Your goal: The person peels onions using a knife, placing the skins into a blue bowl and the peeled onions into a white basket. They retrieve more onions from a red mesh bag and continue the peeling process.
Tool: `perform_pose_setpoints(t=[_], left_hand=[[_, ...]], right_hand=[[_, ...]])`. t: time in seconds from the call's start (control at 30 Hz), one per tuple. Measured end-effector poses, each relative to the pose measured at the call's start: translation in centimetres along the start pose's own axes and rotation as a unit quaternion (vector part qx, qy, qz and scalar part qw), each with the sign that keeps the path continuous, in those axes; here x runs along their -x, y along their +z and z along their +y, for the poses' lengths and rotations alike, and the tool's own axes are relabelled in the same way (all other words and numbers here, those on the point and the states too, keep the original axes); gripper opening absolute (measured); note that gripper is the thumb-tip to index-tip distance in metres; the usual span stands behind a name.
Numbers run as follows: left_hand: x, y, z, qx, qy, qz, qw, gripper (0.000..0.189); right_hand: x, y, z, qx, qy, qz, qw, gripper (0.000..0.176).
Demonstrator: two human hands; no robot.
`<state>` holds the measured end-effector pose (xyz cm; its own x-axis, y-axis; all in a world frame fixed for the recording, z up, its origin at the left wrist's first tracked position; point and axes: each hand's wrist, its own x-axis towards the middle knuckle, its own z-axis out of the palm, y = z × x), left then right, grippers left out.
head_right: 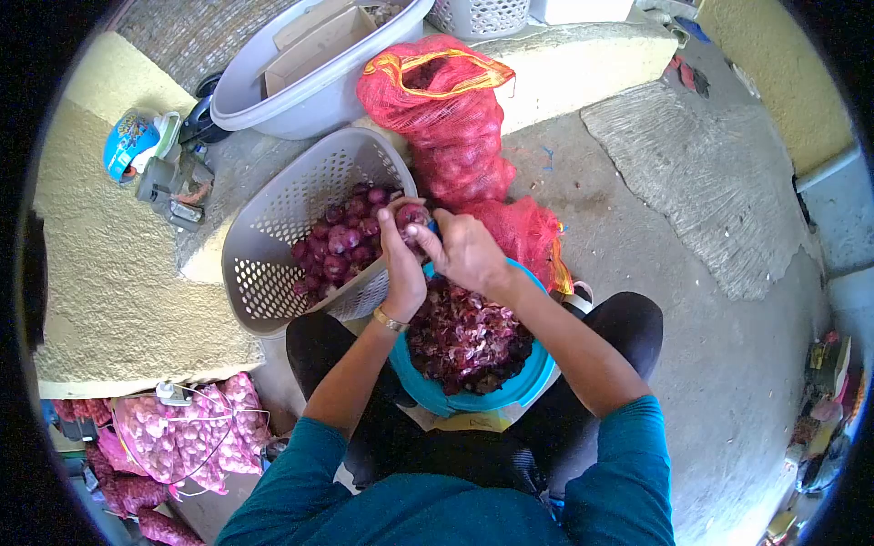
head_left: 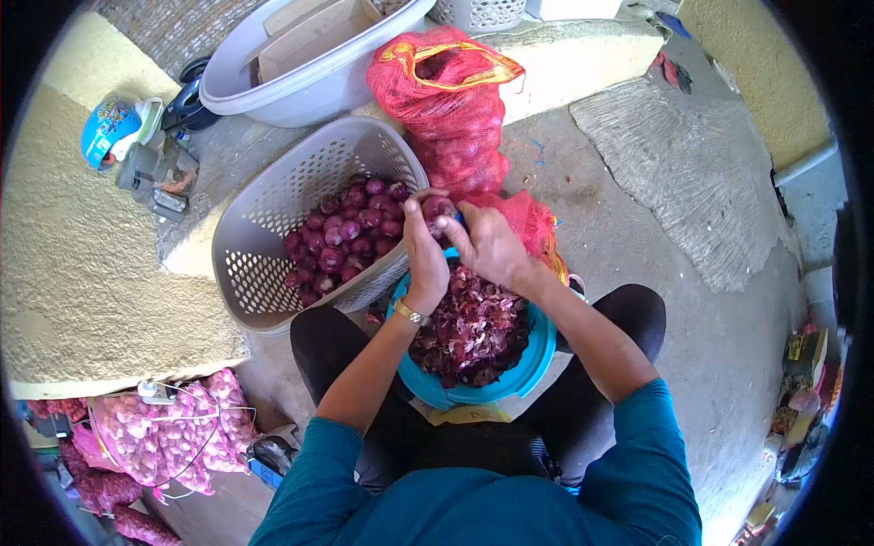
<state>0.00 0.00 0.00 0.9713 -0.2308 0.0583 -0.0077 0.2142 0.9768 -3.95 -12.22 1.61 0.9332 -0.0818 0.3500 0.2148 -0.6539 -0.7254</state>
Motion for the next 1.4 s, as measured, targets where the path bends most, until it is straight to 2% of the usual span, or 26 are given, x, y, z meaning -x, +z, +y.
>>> perform_pose_setpoints(t=[0.03,0.07,0.1,0.17,0.2,0.23,0.3,0.33,0.37,0.43,0.5,0.57,0.63,0.7,0.73,0.77,0.83,0.87,0.9,0.97,1.03,1.1,1.17,1.27,1.33,1.4], left_hand=[[-0.5,-0.2,0.2,0.031,-0.024,-0.038,0.999,0.067],[-0.9,-0.5,0.4,0.165,-0.13,-0.062,0.976,0.067],[-2.3,0.0,-0.6,0.179,-0.117,-0.068,0.975,0.067],[-2.9,-1.4,-2.2,0.392,-0.197,-0.212,0.873,0.069],[-1.6,0.3,0.6,0.352,-0.223,-0.148,0.897,0.068],[-1.6,0.4,0.4,0.351,-0.224,-0.148,0.897,0.068],[-1.7,0.5,-0.7,0.349,-0.176,-0.135,0.91,0.068],[-1.9,0.8,-1.3,0.333,-0.139,-0.087,0.928,0.066],[-1.7,1.0,-1.9,0.333,-0.14,-0.087,0.928,0.066],[-1.2,1.8,-1.4,0.286,-0.051,0.012,0.957,0.063],[-0.9,2.3,-0.8,0.271,-0.024,0.039,0.961,0.061],[-0.9,2.9,-0.3,0.22,0.104,0.082,0.966,0.052],[-0.7,2.5,-0.1,0.204,0.103,0.066,0.971,0.052],[-0.9,1.2,0.6,0.345,-0.067,-0.08,0.933,0.055],[-1.5,0.3,1.1,0.376,-0.119,-0.166,0.904,0.056],[-2.0,-0.4,1.1,0.376,-0.119,-0.166,0.904,0.056],[-2.4,-1.2,1.0,0.413,-0.212,-0.214,0.859,0.054],[-2.1,-0.6,0.5,0.352,-0.209,-0.16,0.898,0.052],[-1.9,0.0,0.2,0.35,-0.209,-0.16,0.899,0.052],[-1.5,0.6,-0.4,0.354,-0.114,-0.075,0.925,0.052],[-1.5,0.8,-0.2,0.348,-0.088,-0.056,0.932,0.051],[-1.6,1.2,0.5,0.32,-0.01,-0.012,0.947,0.05],[-1.5,1.1,1.3,0.316,-0.014,0.006,0.949,0.046],[-1.3,0.2,0.5,0.304,-0.003,-0.037,0.952,0.041],[-1.2,-0.2,-0.5,0.353,-0.051,-0.006,0.934,0.035],[-1.6,-1.2,-1.1,0.372,-0.091,0.005,0.924,0.036]], right_hand=[[-0.5,-0.9,-0.1,0.009,-0.018,-0.01,1.0,0.053],[-0.8,-1.4,-0.2,0.019,-0.036,-0.021,0.999,0.054],[-1.5,-2.4,0.4,0.036,-0.047,-0.019,0.998,0.054],[-1.3,-2.4,0.0,0.108,-0.052,-0.019,0.993,0.057],[-0.9,-2.1,-0.2,0.13,-0.034,-0.012,0.991,0.061],[-0.7,-1.7,-0.4,0.129,-0.033,-0.012,0.991,0.061],[-0.4,-1.1,-0.7,0.165,0.002,-0.002,0.986,0.063],[-0.5,-0.5,-1.0,0.17,0.053,-0.028,0.984,0.054],[-0.3,0.0,-1.2,0.169,0.053,-0.028,0.984,0.054],[-0.1,1.1,-1.2,0.069,0.052,0.012,0.996,0.053],[0.0,1.8,-1.1,0.046,0.053,0.013,0.997,0.05],[-0.1,2.3,-0.8,-0.091,0.039,0.034,0.995,0.046],[-0.6,1.0,-0.8,-0.06,0.027,0.022,0.998,0.046],[-1.0,-0.7,-0.7,-0.032,0.015,0.009,0.999,0.046],[-1.3,-1.6,-0.5,0.047,-0.026,-0.005,0.999,0.05],[-1.5,-2.4,-0.4,0.127,-0.066,-0.019,0.99,0.054],[-1.2,-2.5,-0.3,0.162,-0.07,-0.022,0.984,0.055],[-1.1,-2.0,0.0,0.159,-0.064,-0.015,0.985,0.055],[-1.0,-1.6,-0.1,0.155,-0.057,-0.006,0.986,0.055],[-0.7,-0.5,-0.4,0.131,-0.032,0.007,0.991,0.055],[-0.6,0.0,-0.9,0.108,-0.005,0.02,0.994,0.055],[-0.7,0.3,-1.2,0.019,0.009,0.004,1.0,0.049],[-0.7,0.4,-1.3,0.004,0.014,-0.003,1.0,0.048],[-0.3,0.7,-1.3,0.015,0.023,-0.022,0.999,0.047],[-0.1,1.5,-1.4,0.007,0.052,0.004,0.999,0.051],[-0.3,1.3,-2.0,-0.034,0.058,0.027,0.997,0.05]])
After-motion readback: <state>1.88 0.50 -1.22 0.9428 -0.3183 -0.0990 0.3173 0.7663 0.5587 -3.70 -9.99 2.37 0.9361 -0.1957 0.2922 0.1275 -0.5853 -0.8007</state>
